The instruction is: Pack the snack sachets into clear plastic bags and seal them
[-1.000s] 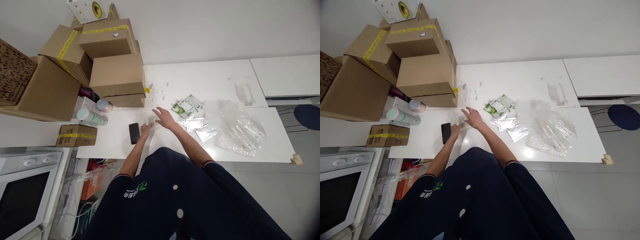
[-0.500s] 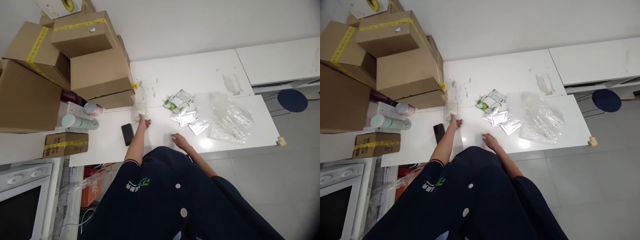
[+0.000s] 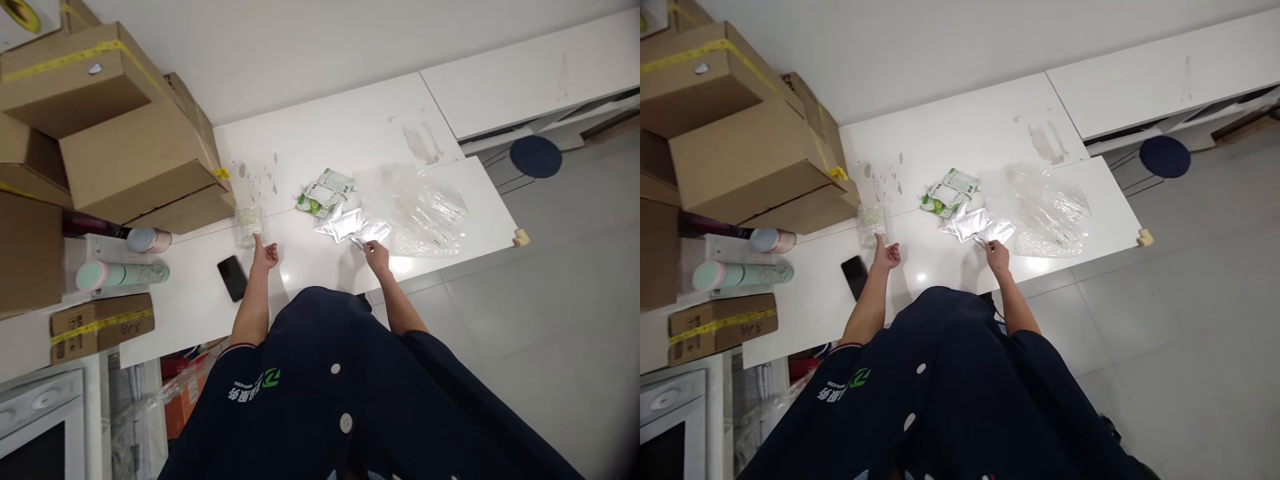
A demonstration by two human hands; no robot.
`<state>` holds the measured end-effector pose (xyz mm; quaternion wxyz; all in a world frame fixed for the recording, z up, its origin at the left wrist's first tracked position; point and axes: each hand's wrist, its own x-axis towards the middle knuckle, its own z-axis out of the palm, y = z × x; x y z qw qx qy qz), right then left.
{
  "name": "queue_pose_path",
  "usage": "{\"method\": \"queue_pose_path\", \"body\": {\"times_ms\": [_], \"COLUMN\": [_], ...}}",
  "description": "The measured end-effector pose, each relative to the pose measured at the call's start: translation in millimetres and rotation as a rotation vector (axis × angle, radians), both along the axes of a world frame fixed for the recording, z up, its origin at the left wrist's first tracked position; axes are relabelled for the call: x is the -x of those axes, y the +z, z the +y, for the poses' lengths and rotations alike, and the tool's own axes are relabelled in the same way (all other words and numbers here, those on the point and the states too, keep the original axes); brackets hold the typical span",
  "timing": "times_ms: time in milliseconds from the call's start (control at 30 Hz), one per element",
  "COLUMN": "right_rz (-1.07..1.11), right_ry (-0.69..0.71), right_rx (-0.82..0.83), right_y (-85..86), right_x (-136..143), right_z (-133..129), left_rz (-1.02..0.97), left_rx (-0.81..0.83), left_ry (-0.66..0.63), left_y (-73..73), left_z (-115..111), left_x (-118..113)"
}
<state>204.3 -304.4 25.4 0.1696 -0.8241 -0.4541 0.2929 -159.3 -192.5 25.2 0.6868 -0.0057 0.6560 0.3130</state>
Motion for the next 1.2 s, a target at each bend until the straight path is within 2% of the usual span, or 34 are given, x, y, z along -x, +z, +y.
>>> {"method": "queue_pose_path", "body": {"times_ms": [67, 167, 267, 333, 400, 433, 500, 567, 633, 767, 833, 933, 1033, 1133, 1200], "right_rz": [-0.119, -0.44, -0.651, -0.62, -0.546, -0.524, -0.517, -0.492, -0.412, -0.346, -0.349, -0.223, 0.109, 0.51, 0.689], "right_ry": [-0.13, -0.269, -0.262, -0.181, -0.123, -0.122, -0.164, -0.177, -0.092, 0.182, 0.219, 0.053, -0.219, -0.347, -0.314], "right_rx": [-0.103, -0.232, -0.147, 0.022, 0.156, 0.179, 0.121, -0.007, -0.097, -0.05, -0.016, -0.113, -0.39, -0.576, -0.602], "right_y": [9.6, 26.1, 32.8, 31.2, 29.1, 29.1, 32.3, 37.9, 41.5, 32.1, 24.1, 23.1, 42.8, 73.5, 89.5], "right_x": [-26, -69, -113, -139, -160, -168, -174, -166, -144, -81, -60, -55, -64, -52, -25], "right_z": [2, 8, 19, 28, 35, 39, 45, 54, 65, 88, 97, 111, 123, 118, 100], "left_rz": [0.019, 0.124, 0.217, 0.229, 0.235, 0.241, 0.259, 0.276, 0.306, 0.351, 0.334, 0.32, 0.314, 0.178, -0.021], "left_rx": [-0.043, -0.136, -0.271, -0.334, -0.367, -0.381, -0.391, -0.377, -0.366, -0.42, -0.432, -0.398, -0.373, -0.404, -0.413], "left_ry": [-0.121, -0.369, -0.606, -0.756, -0.868, -0.899, -0.899, -0.848, -0.811, -0.849, -0.868, -0.842, -0.776, -0.684, -0.592], "left_y": [2.5, 1.6, -3.0, -5.7, -7.1, -7.4, -7.6, -7.9, -8.6, -10.3, -11.0, -10.6, -2.5, 19.4, 40.2], "left_z": [-10, -26, -38, -44, -46, -46, -46, -45, -46, -56, -64, -76, -80, -75, -67], "left_x": [-13, -48, -92, -116, -131, -134, -134, -130, -126, -124, -120, -106, -93, -96, -106]}}
